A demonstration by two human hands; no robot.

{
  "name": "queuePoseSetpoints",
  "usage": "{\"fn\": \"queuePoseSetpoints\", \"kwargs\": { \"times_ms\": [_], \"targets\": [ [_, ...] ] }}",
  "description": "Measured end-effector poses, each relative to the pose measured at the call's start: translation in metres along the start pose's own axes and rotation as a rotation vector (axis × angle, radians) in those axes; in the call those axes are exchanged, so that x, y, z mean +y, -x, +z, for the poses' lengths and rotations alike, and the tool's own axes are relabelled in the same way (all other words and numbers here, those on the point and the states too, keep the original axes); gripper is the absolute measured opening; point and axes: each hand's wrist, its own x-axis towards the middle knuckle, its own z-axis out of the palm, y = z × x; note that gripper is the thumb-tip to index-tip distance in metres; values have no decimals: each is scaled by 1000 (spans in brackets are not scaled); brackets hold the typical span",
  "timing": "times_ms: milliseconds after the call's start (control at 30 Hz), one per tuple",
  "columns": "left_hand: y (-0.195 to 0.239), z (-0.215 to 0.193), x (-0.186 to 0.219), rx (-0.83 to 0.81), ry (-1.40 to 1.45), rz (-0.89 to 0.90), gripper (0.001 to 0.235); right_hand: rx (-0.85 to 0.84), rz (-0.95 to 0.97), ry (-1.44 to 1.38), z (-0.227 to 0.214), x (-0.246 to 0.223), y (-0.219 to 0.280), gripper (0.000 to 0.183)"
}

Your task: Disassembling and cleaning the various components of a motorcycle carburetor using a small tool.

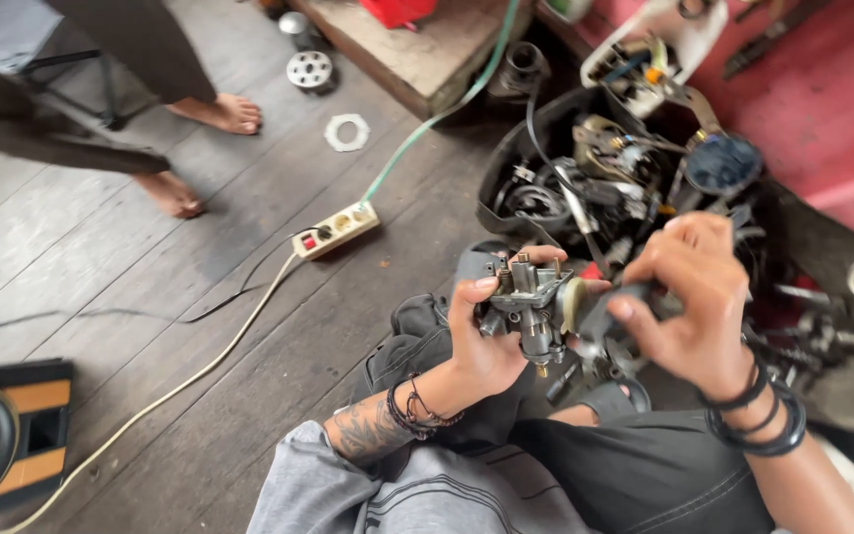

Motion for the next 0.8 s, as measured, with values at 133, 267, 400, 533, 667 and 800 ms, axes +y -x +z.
{"fn": "queuePoseSetpoints", "kwargs": {
  "times_ms": [133, 267, 400, 533, 667, 800],
  "targets": [
    [-15, -5, -21, -53, 10, -87, 70, 53, 47, 84, -15, 6, 22, 34],
    [-25, -14, -39, -133, 15, -231, 74, 44, 98, 109, -34, 5, 44, 37],
    [-40, 0, -52, -164, -49, -279, 75, 164, 251, 202, -50, 27, 59, 36],
    [-51, 1, -69, -152, -24, -340, 71, 232, 312, 198, -64, 8, 67, 37],
    [-61, 4, -81, -118, -156, -295, 59, 225, 236, 318, -74, 10, 78, 35],
    [-65, 13, -84, -115, -236, -356, 56, 301, 236, 528, -85, 29, 99, 43]
  ]
}}
